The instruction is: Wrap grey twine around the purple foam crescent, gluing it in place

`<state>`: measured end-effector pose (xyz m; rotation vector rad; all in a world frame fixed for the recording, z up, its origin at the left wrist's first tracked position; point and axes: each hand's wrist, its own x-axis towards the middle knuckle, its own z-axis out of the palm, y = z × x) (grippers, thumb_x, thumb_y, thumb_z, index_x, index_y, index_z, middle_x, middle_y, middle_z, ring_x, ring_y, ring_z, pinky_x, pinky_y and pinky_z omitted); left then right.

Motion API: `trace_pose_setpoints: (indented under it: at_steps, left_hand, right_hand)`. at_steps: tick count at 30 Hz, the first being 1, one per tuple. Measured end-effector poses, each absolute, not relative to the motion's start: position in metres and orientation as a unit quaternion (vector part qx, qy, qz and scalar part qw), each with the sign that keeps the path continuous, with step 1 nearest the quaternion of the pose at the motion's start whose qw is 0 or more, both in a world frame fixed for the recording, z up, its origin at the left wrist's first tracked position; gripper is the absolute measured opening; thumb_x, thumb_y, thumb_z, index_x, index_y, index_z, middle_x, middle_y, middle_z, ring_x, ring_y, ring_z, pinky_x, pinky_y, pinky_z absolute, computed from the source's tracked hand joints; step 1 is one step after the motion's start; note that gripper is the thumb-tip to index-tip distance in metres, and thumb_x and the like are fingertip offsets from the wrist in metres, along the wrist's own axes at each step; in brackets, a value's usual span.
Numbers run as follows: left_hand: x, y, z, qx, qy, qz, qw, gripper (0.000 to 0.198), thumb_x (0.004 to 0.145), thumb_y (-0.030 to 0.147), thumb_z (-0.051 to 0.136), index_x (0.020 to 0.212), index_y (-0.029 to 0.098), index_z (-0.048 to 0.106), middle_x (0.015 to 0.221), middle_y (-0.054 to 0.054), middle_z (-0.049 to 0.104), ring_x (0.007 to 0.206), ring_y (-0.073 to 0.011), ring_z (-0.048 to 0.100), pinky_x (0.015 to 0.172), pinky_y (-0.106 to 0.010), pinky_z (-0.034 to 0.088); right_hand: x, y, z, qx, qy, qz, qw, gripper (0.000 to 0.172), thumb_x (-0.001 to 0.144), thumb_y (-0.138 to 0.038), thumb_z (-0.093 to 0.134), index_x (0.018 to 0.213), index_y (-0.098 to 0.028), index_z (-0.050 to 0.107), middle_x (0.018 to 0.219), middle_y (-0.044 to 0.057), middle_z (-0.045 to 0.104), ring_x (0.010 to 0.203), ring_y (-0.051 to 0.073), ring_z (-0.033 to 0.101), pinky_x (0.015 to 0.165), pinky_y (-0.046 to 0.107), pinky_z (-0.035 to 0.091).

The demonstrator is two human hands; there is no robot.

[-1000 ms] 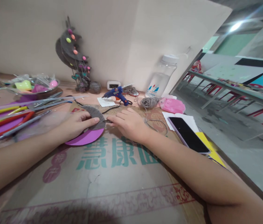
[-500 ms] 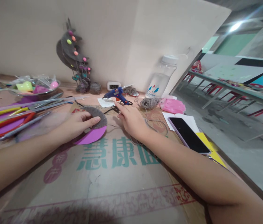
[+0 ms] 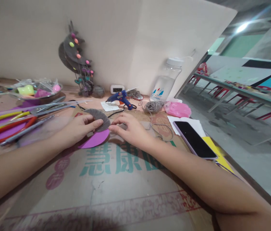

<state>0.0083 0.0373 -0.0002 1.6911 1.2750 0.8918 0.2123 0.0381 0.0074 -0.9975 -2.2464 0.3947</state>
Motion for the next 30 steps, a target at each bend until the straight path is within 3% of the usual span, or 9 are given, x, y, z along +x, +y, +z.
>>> trace_pose_setpoints:
  at_steps: [9,15,20,25,28,30]
  left_hand:
    - [0.008,0.039,-0.002,0.686,0.47,0.345,0.435,0.032,0.076,0.046,0.061,0.067,0.015,0.061,0.056,0.003,0.052,0.048,-0.0087,0.041,0.043,-0.02,0.028]
    - [0.007,0.041,-0.003,0.651,0.491,0.369,0.446,0.039,0.077,0.053,0.057,0.064,0.016,0.056,0.055,0.003,0.049,0.048,-0.0096,0.041,0.045,-0.022,0.029]
    - [0.004,0.043,-0.002,0.633,0.477,0.385,0.473,0.04,0.074,0.052,0.06,0.061,0.015,0.055,0.056,0.003,0.051,0.051,-0.0099,0.044,0.049,-0.022,0.032]
    - [0.006,0.044,-0.005,0.624,0.436,0.385,0.522,0.034,0.074,0.048,0.063,0.074,0.015,0.059,0.066,0.001,0.058,0.059,-0.0105,0.05,0.058,-0.022,0.038]
    - [0.009,0.046,-0.01,0.608,0.399,0.43,0.535,0.03,0.073,0.044,0.064,0.081,0.018,0.052,0.062,0.005,0.053,0.056,-0.0102,0.049,0.057,-0.022,0.039]
    - [0.008,0.048,-0.013,0.63,0.386,0.422,0.525,0.03,0.073,0.046,0.063,0.075,0.019,0.049,0.061,0.005,0.05,0.054,-0.0105,0.047,0.054,-0.022,0.038]
  right_hand:
    - [0.209,0.034,0.001,-0.409,-0.816,0.208,0.35,0.006,0.08,-0.023,0.063,0.078,-0.018,0.065,0.086,0.003,0.064,0.084,0.015,0.061,0.082,0.032,0.047]
    - [0.209,0.032,0.007,-0.41,-0.808,0.224,0.357,0.016,0.089,-0.027,0.05,0.087,-0.018,0.063,0.088,0.004,0.066,0.085,0.015,0.061,0.079,0.031,0.047]
    - [0.207,0.032,0.001,-0.416,-0.833,0.182,0.316,0.02,0.077,-0.035,0.067,0.082,-0.017,0.061,0.085,0.004,0.064,0.084,0.018,0.058,0.077,0.033,0.046]
    - [0.201,0.027,0.0,-0.418,-0.842,0.15,0.307,0.015,0.082,-0.03,0.06,0.075,-0.017,0.059,0.075,0.002,0.061,0.073,0.016,0.055,0.067,0.028,0.044]
    - [0.203,0.024,0.004,-0.439,-0.818,0.113,0.355,0.013,0.082,-0.027,0.057,0.073,-0.018,0.053,0.064,-0.002,0.055,0.058,0.012,0.049,0.054,0.024,0.039]
    - [0.207,0.025,0.007,-0.429,-0.821,0.065,0.371,0.013,0.081,-0.025,0.057,0.072,-0.019,0.05,0.061,-0.003,0.052,0.055,0.011,0.045,0.052,0.023,0.036]
